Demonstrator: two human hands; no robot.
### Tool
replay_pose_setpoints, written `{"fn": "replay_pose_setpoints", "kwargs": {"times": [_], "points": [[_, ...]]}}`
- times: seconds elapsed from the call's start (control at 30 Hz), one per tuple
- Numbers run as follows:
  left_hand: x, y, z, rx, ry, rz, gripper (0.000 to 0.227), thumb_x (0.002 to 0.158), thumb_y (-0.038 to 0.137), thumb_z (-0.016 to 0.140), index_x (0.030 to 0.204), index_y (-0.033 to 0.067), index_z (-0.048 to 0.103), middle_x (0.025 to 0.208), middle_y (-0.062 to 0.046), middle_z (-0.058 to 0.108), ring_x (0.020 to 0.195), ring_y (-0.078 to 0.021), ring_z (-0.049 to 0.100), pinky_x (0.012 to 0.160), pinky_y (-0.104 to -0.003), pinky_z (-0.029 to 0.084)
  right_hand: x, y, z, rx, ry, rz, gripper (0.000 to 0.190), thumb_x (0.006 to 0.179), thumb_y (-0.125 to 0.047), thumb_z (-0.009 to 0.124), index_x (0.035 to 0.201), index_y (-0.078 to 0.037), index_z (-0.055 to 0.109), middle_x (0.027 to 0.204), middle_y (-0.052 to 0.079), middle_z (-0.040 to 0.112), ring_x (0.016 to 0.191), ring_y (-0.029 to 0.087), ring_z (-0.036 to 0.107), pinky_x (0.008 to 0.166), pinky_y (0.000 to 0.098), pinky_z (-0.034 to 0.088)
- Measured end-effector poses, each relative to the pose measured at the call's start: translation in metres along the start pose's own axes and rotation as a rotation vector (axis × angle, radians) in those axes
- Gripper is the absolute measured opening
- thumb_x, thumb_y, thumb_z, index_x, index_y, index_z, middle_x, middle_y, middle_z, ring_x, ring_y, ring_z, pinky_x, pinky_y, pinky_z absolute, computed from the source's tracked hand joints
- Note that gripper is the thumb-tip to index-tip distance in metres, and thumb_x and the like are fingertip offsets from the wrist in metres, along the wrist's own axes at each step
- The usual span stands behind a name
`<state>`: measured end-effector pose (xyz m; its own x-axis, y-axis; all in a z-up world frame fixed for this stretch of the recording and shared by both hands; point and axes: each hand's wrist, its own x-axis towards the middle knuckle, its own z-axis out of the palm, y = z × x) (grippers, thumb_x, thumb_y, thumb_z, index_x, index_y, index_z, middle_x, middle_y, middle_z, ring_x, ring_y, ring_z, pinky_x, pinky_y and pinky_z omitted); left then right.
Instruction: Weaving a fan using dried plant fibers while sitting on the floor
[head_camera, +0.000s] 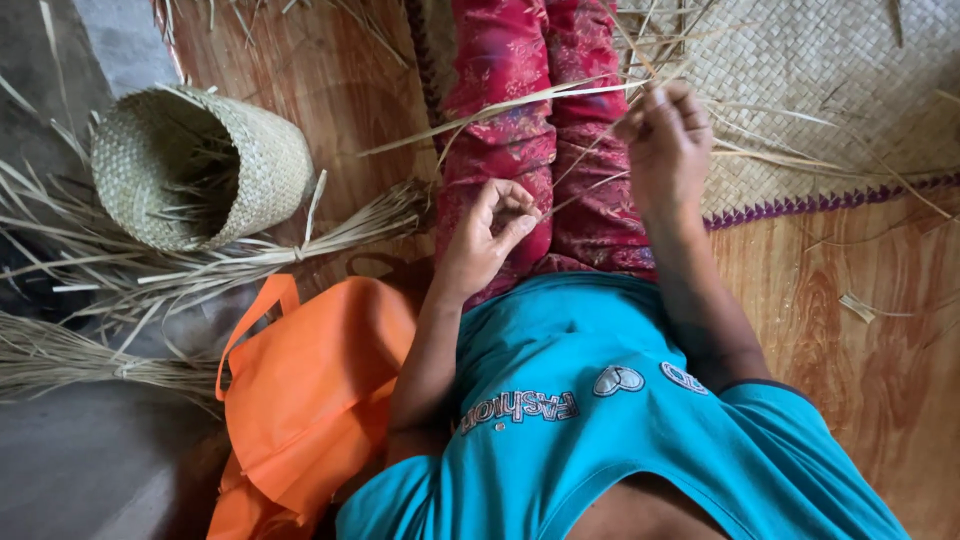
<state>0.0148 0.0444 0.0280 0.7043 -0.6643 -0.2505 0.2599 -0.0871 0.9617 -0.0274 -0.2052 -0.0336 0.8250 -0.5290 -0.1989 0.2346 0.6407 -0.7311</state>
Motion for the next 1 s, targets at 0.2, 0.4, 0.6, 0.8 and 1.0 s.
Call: {"fn": "replay_pose_setpoints", "kwargs": {"times": [0.2, 0.4, 0.6, 0.8, 1.0], "points": [[0.002, -0.012, -0.001, -0.262, -0.043, 0.002, 0.037, 0.096, -0.004, 0.065, 0.128, 0.0082, 0.052, 0.106, -0.006, 0.066, 0.101, -0.014, 0.064, 0.093, -0.028, 0.054, 0.008, -0.021, -0.008, -0.01, 0.068, -0.094, 0.005, 0.105, -0.004, 0.067, 0.103, -0.006, 0.063, 0.078, 0.005, 0.064, 0.066, 0.014, 0.062, 0.064, 0.0252, 0.055], [0.009, -0.023, 0.01, -0.246, 0.024, 0.095, 0.038, 0.097, 0.0, 0.071, 0.131, 0.0061, 0.055, 0.102, -0.015, 0.074, 0.099, -0.0153, 0.072, 0.093, -0.033, 0.058, -0.016, -0.006, -0.036, -0.954, -0.039, -0.376, 0.047, 0.112, -0.022, 0.064, 0.066, -0.01, 0.064, 0.058, 0.006, 0.06, 0.058, 0.019, 0.054, 0.073, 0.029, 0.042], [0.017, -0.008, 0.023, -0.238, 0.005, 0.137, 0.048, 0.094, -0.005, 0.073, 0.134, 0.0067, 0.05, 0.098, -0.015, 0.072, 0.091, -0.0181, 0.072, 0.089, -0.035, 0.06, -0.039, -0.029, 0.053, -1.406, -0.696, -0.979, 0.031, 0.11, -0.028, 0.056, 0.13, -0.014, 0.074, 0.133, 0.012, 0.07, 0.127, 0.035, 0.056, 0.112, 0.0573, 0.03], [0.021, -0.014, 0.015, -0.257, 0.028, 0.091, 0.04, 0.097, 0.002, 0.072, 0.132, 0.0028, 0.052, 0.097, -0.015, 0.073, 0.085, -0.0177, 0.072, 0.084, -0.036, 0.065, -0.031, -0.042, 0.075, -1.162, -0.843, -0.861, 0.026, 0.11, -0.011, 0.053, 0.101, -0.002, 0.075, 0.089, 0.016, 0.064, 0.077, 0.035, 0.062, 0.089, 0.0541, 0.05], [0.014, -0.004, 0.025, 0.275, 0.28, 0.079, 0.018, 0.093, 0.014, 0.076, 0.109, 0.0106, 0.071, 0.091, -0.012, 0.079, 0.084, -0.0223, 0.078, 0.076, -0.037, 0.062, -0.029, -0.019, 0.047, -1.296, -0.833, -0.833, 0.018, 0.105, -0.008, 0.057, 0.093, 0.002, 0.067, 0.085, 0.017, 0.056, 0.071, 0.036, 0.059, 0.063, 0.0468, 0.05]]}}
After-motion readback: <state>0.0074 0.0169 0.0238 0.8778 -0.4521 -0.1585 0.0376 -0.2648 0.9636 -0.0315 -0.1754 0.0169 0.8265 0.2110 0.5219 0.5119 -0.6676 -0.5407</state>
